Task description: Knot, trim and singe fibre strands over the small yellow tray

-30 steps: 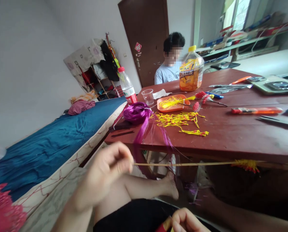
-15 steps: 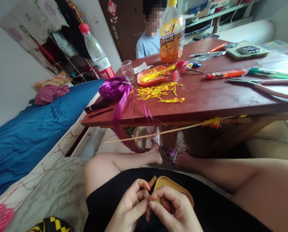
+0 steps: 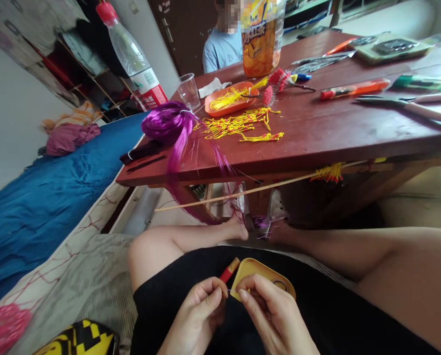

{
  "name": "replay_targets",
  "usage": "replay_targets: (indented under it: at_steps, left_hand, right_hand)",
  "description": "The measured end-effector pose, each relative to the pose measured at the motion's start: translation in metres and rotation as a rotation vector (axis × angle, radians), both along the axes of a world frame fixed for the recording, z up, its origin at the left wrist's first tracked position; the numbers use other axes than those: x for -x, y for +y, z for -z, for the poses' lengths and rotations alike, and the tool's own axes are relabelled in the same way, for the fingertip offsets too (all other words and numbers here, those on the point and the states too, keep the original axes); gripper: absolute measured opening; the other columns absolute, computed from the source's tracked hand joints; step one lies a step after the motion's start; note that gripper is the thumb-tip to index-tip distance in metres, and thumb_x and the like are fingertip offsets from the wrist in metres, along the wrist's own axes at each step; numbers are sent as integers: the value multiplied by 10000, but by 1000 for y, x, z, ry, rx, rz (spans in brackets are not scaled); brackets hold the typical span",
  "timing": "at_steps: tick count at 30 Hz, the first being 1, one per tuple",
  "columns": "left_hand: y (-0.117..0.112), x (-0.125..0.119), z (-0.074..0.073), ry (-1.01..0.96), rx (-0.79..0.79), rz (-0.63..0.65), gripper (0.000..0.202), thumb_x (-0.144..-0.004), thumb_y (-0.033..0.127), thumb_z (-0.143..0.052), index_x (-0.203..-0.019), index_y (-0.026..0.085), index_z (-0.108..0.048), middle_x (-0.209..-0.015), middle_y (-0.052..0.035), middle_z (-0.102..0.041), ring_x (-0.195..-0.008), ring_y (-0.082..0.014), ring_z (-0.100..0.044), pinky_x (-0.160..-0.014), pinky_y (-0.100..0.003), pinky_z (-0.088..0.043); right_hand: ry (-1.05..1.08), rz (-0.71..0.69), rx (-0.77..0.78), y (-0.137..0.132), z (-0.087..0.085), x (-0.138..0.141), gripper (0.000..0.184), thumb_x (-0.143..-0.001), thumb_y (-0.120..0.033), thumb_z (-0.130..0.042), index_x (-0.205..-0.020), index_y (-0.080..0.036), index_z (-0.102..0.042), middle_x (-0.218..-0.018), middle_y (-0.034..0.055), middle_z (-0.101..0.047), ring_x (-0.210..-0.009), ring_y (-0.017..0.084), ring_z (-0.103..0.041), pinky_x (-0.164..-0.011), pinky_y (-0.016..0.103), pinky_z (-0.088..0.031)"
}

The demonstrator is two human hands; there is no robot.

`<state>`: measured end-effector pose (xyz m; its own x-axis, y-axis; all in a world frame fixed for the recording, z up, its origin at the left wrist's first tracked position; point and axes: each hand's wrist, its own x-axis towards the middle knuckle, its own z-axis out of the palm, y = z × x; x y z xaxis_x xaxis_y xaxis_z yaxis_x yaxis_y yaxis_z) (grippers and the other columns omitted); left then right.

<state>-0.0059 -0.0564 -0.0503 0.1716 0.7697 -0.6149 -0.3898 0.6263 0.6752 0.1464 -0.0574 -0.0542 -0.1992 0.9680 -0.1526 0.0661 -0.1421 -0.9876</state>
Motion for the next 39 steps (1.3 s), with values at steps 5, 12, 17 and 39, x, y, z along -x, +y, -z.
replay_targets:
  at_steps: [5, 12, 17, 39]
  left_hand:
    - [0, -1, 1, -35, 22, -13, 357, -574, 409, -779, -616, 134, -555, -472, 71, -355, -452, -52, -261, -463, -192, -186]
    - [-4, 3, 5, 95, -122, 68, 292, -736, 387, -659, -651, 135, -539, -563, 44, -386, -550, -83, -307, -539, -204, -248]
    - [-4, 5, 3, 176, -203, 159, 249, -809, 344, -585, -675, 145, -518, -628, 29, -412, -620, -101, -337, -615, -217, -289]
    - [2, 5, -7, 506, -412, 331, 317, -843, 413, -491, -649, 163, -491, -649, 16, -417, -639, -131, -391, -620, -238, -310]
  right_hand:
    - [-30, -36, 0, -3, 4, 3, 254, -826, -409, -511, -718, -194, -592, -604, -1, -560, -512, 125, -501, -483, 185, -426]
    - [-51, -52, 83, -3, 1, 8, 327, -823, -452, -480, -657, -181, -557, -529, -27, -463, -473, 109, -395, -457, 204, -360]
    - [-49, -146, 104, 0, 2, 7, 293, -842, -408, -435, -661, -186, -497, -564, -34, -408, -520, 120, -347, -490, 226, -334]
    - [-86, -177, 119, -1, 1, 9, 221, -833, -317, -391, -644, -204, -411, -574, -50, -356, -533, 120, -305, -499, 241, -288]
